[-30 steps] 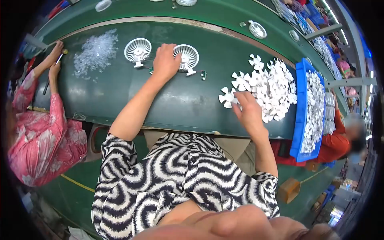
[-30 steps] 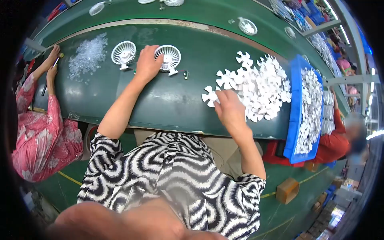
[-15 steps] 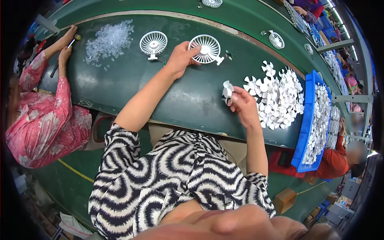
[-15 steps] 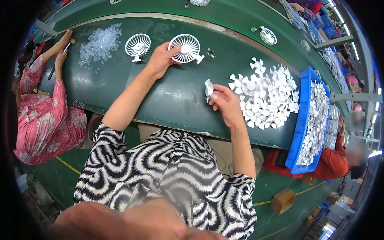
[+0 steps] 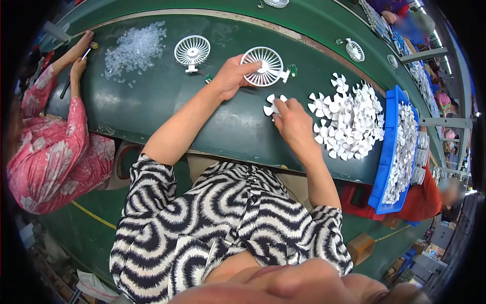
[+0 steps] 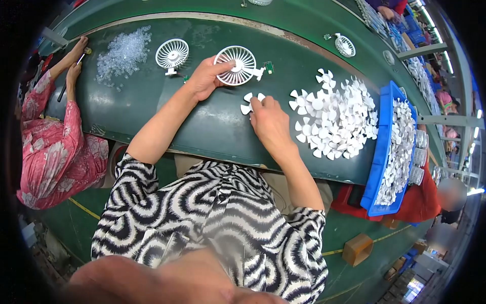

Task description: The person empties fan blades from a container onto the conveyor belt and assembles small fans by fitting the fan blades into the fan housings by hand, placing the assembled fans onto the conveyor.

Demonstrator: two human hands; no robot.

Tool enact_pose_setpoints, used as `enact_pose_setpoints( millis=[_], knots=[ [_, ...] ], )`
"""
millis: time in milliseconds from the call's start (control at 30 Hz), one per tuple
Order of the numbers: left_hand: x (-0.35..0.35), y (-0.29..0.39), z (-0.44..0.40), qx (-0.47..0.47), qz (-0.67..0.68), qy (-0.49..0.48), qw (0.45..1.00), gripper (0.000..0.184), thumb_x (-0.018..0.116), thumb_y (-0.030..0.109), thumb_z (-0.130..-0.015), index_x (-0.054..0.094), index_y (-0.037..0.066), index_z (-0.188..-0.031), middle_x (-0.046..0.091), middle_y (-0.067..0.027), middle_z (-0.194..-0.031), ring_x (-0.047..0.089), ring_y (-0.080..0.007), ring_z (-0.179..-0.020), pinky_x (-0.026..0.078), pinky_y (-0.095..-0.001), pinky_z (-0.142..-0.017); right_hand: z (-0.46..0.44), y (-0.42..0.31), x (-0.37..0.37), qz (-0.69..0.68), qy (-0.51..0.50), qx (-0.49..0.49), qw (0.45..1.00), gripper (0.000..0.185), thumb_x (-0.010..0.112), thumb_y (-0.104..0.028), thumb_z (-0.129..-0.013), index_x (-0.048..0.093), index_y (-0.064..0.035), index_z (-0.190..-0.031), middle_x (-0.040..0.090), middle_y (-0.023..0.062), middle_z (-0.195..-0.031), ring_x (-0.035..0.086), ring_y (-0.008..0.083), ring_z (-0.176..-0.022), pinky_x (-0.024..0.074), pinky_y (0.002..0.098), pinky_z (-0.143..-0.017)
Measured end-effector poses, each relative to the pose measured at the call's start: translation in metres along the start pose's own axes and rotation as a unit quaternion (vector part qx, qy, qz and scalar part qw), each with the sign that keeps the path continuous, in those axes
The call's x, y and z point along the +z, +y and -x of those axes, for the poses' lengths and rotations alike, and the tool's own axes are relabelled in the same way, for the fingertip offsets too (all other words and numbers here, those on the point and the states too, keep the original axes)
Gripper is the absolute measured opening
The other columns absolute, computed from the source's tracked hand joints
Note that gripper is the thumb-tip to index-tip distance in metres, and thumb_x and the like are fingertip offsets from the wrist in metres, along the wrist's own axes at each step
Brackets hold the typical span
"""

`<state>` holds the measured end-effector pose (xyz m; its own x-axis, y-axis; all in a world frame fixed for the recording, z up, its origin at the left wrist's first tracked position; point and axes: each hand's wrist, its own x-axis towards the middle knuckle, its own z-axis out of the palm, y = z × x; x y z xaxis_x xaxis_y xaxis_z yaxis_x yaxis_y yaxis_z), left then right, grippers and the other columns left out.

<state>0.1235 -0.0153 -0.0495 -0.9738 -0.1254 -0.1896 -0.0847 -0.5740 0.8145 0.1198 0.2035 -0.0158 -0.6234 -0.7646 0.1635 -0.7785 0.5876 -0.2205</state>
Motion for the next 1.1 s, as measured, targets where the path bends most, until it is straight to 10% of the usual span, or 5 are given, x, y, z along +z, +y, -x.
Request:
enact_pose_setpoints(
  millis=[233, 433, 867, 967, 1100],
  knots=[
    [0.001, -0.003, -0.001, -0.016, 0.007, -0.028, 0.999, 0.032, 0.058, 0.03, -0.091, 0.055, 0.003, -0.109, 0.066, -0.0082, -0.098, 0.066, -0.0149, -0.085, 0.056, -0.0295, -0.075, -0.009, -0.008, -0.016, -0.209, -0.029, 0.035, 0.977, 0.033, 0.071, -0.021, -0.075, 0.061, -0.0063, -0.103, 0.057, 0.0116, -0.085, 0.061, 0.0295, -0.069, 0.0485, 0.0403, -0.056],
    [0.011, 0.001, 0.006, -0.03, 0.011, -0.056, 0.998, 0.037, 0.05, 0.04, -0.095, 0.059, 0.005, -0.105, 0.064, -0.0036, -0.092, 0.063, -0.0113, -0.08, 0.054, -0.0274, -0.07, -0.048, -0.016, -0.018, -0.075, 0.141, 0.009, 0.987, 0.028, 0.07, -0.017, -0.076, 0.059, -0.0078, -0.099, 0.054, 0.0109, -0.087, 0.061, 0.0298, -0.07, 0.0491, 0.0399, -0.057],
    [0.014, -0.008, 0.008, 0.157, -0.255, 0.013, 0.954, 0.029, 0.063, 0.018, -0.085, 0.057, -0.001, -0.106, 0.064, -0.0065, -0.092, 0.057, -0.0075, -0.084, 0.047, -0.0246, -0.074, -0.063, -0.005, -0.021, -0.023, 0.231, -0.043, 0.972, 0.044, 0.071, -0.009, -0.072, 0.057, -0.0062, -0.114, 0.057, 0.0116, -0.099, 0.057, 0.0305, -0.092, 0.049, 0.0397, -0.072],
    [0.02, -0.002, 0.017, 0.184, -0.285, 0.01, 0.941, 0.034, 0.064, 0.02, -0.082, 0.056, -0.004, -0.105, 0.065, -0.0121, -0.09, 0.06, -0.0142, -0.082, 0.048, -0.0294, -0.073, -0.073, 0.014, -0.038, -0.066, 0.129, -0.047, 0.988, 0.045, 0.075, -0.014, -0.07, 0.059, -0.0009, -0.11, 0.059, 0.015, -0.108, 0.056, 0.0295, -0.098, 0.0469, 0.036, -0.081],
    [0.019, -0.009, 0.015, 0.198, -0.296, -0.001, 0.934, 0.034, 0.064, 0.021, -0.082, 0.057, -0.004, -0.105, 0.065, -0.0103, -0.09, 0.06, -0.0131, -0.08, 0.049, -0.0288, -0.071, -0.08, 0.032, -0.025, -0.293, -0.035, 0.071, 0.953, 0.041, 0.079, -0.027, -0.069, 0.062, 0.0014, -0.093, 0.062, 0.0126, -0.078, 0.057, 0.0209, -0.068, 0.0451, 0.032, -0.063]
  ],
)
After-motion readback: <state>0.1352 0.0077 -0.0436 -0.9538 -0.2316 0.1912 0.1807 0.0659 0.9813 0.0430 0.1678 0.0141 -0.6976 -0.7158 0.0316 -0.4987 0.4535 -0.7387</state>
